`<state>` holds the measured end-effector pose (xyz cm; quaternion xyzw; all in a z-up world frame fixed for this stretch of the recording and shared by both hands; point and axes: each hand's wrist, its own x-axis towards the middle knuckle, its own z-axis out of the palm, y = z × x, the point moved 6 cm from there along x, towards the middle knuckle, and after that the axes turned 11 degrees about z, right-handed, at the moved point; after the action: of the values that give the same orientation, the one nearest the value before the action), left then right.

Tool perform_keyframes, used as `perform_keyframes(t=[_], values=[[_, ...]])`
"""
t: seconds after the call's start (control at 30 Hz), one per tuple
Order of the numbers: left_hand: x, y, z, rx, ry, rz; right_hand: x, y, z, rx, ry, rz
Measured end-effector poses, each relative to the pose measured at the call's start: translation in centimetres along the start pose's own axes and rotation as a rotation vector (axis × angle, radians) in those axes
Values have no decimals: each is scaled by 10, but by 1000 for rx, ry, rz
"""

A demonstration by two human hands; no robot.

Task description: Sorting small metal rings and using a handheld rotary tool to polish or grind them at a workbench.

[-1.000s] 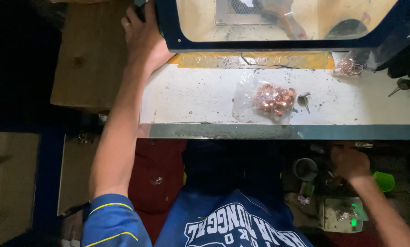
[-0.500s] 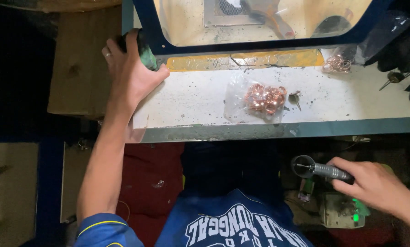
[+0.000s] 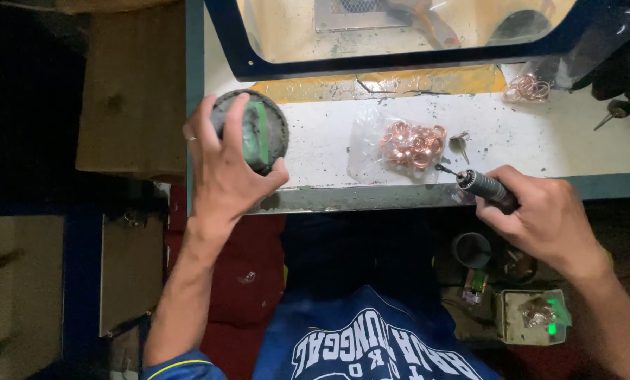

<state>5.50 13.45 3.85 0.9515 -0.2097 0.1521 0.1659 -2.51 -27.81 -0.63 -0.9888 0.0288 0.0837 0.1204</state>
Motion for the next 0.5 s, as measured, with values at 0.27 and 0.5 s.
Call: perform_keyframes(t=[0.27, 0.5], values=[[20, 40, 36, -9, -59, 101, 25, -25, -11, 98, 254, -122], [43, 65, 67, 62, -37, 205, 44, -54, -2, -16, 164, -61]])
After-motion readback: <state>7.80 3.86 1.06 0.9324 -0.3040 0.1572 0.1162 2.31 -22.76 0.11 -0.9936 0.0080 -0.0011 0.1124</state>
